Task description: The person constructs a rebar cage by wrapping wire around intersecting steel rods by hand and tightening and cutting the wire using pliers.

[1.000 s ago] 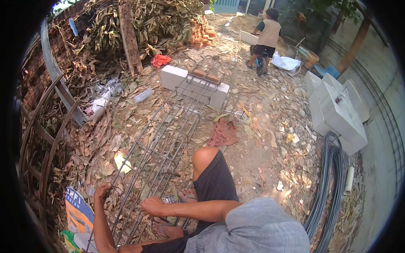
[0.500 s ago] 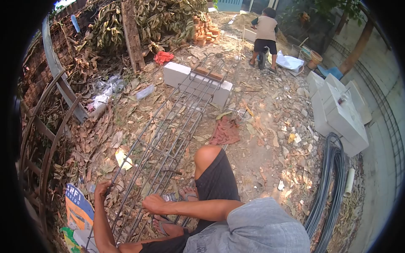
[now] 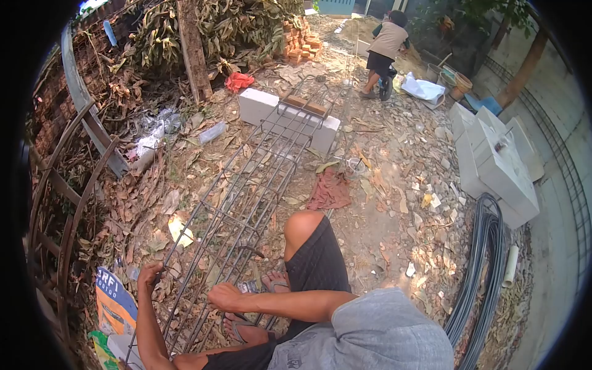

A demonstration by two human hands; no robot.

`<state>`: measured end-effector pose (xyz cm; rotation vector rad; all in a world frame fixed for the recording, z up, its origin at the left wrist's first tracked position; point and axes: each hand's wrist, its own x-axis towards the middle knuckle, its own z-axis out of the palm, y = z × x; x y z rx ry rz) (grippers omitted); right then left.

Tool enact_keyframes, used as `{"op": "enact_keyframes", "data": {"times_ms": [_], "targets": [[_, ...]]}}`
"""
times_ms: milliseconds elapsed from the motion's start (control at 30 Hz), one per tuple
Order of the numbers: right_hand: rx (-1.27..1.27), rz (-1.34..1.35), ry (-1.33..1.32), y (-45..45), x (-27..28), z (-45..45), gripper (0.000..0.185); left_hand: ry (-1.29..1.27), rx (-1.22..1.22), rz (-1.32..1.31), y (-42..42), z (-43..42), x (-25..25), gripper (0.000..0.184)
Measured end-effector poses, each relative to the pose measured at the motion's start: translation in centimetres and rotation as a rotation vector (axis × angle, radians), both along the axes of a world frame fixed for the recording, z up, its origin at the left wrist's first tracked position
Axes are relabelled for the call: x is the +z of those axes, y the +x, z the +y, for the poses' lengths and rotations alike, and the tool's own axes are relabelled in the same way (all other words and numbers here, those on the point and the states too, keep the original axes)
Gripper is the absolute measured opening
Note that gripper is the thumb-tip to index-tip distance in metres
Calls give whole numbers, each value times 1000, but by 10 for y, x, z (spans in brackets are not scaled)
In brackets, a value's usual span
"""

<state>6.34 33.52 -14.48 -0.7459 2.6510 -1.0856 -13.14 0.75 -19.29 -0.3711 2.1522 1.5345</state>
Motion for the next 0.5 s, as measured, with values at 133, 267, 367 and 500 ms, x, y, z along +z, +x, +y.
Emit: {"op": "enact_keyframes", "data": {"times_ms": [133,267,367,500], "targets": [[-15,-57,32,1,7,0,24,-7,0,-5,3,5,9,38],[-7,-47,19,0,8,1,23,26,-9,4,0,0,1,36],[-10,-47,2,0,5,0,22,19,-17,0,-1,-2,-1,37],[25,21,-1,-1,1,2,31,2,-31,1,-1,-3,-2,42]]}}
